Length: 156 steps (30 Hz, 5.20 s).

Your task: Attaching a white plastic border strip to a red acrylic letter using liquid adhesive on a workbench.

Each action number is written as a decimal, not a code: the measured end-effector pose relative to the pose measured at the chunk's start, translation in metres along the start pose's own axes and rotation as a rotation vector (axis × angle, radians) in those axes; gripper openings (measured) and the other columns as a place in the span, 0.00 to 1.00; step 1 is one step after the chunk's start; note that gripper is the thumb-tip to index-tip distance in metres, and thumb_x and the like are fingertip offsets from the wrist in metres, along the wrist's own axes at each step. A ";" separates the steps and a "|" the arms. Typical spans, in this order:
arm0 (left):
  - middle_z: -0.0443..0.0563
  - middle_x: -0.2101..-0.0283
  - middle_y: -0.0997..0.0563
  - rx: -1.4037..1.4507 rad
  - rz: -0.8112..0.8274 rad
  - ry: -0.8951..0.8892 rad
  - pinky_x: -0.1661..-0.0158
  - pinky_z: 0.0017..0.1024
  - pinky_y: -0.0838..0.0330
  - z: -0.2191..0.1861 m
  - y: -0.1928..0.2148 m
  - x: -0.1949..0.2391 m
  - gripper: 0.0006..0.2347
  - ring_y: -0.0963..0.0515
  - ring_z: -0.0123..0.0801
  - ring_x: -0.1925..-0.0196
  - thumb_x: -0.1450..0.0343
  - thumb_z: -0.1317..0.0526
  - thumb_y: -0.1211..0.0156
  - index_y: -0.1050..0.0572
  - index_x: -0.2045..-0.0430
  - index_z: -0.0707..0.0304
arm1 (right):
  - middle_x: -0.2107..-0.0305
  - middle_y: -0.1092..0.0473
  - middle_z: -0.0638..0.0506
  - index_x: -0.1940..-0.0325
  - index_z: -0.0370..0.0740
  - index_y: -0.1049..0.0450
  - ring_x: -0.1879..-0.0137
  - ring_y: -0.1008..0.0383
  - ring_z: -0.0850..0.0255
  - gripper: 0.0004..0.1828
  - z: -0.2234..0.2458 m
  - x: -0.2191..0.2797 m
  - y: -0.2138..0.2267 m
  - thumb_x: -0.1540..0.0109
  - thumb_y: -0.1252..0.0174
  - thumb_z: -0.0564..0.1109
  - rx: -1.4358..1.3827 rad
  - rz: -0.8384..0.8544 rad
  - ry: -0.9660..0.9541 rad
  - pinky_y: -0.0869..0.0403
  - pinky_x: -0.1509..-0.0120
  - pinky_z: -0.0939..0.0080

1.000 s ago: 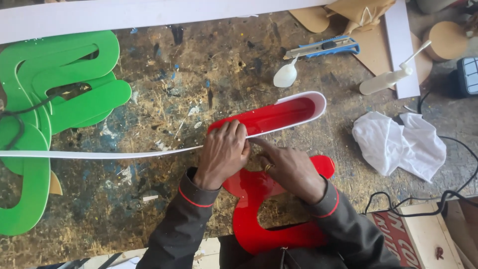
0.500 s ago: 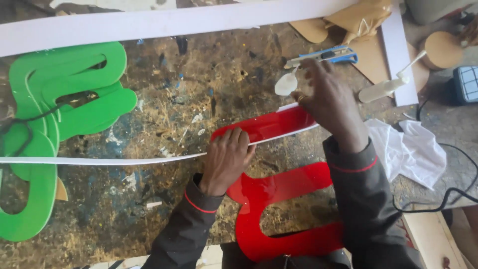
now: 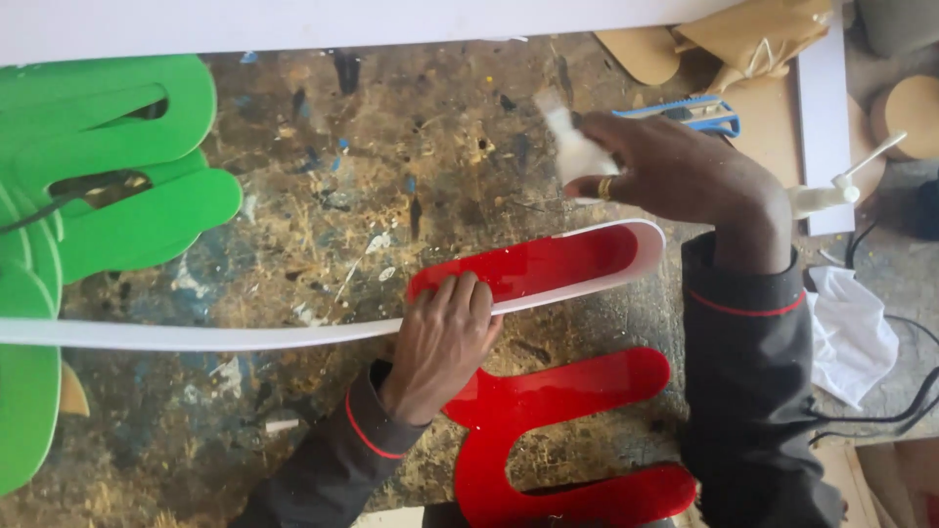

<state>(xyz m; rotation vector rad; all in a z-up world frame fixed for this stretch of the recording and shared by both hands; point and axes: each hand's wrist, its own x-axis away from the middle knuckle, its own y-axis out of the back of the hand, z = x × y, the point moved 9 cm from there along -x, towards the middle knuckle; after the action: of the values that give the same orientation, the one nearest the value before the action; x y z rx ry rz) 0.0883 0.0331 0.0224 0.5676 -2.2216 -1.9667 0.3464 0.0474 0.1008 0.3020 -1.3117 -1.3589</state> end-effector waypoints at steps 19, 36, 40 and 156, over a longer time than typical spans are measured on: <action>0.53 0.55 0.15 -0.065 0.064 0.054 0.54 0.32 0.19 0.000 0.005 0.000 0.05 0.17 0.38 0.57 0.17 0.60 0.40 0.20 0.59 0.58 | 0.66 0.06 0.67 0.51 0.65 0.11 0.78 0.14 0.65 0.13 0.038 -0.013 -0.033 0.40 0.25 0.57 -0.158 0.178 0.087 0.21 0.75 0.58; 0.50 0.60 0.18 -0.086 0.045 0.046 0.59 0.33 0.21 0.002 0.015 -0.005 0.04 0.19 0.36 0.61 0.19 0.64 0.40 0.20 0.62 0.57 | 0.65 0.14 0.55 0.48 0.58 0.20 0.64 0.15 0.49 0.14 0.075 -0.007 -0.068 0.32 0.34 0.63 -0.104 0.114 0.216 0.22 0.64 0.43; 0.49 0.62 0.20 -0.082 0.054 0.047 0.60 0.32 0.24 0.002 0.015 -0.006 0.05 0.21 0.37 0.61 0.17 0.64 0.42 0.21 0.62 0.56 | 0.67 0.16 0.53 0.47 0.58 0.22 0.65 0.16 0.47 0.16 0.075 -0.008 -0.075 0.32 0.33 0.63 -0.077 0.122 0.221 0.23 0.64 0.42; 0.49 0.63 0.24 -0.133 -0.173 -0.052 0.67 0.41 0.19 0.001 -0.040 0.017 0.14 0.14 0.44 0.58 0.26 0.50 0.31 0.23 0.60 0.61 | 0.86 0.26 0.56 0.78 0.52 0.18 0.76 0.21 0.56 0.28 0.038 0.016 -0.075 0.35 0.54 0.65 0.264 0.087 -0.027 0.24 0.49 0.50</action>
<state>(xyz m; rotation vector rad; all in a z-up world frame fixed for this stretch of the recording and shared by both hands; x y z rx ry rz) 0.0805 0.0246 -0.0189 0.7198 -2.1140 -2.2176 0.2718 0.0318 0.0618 0.4022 -1.5123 -1.1212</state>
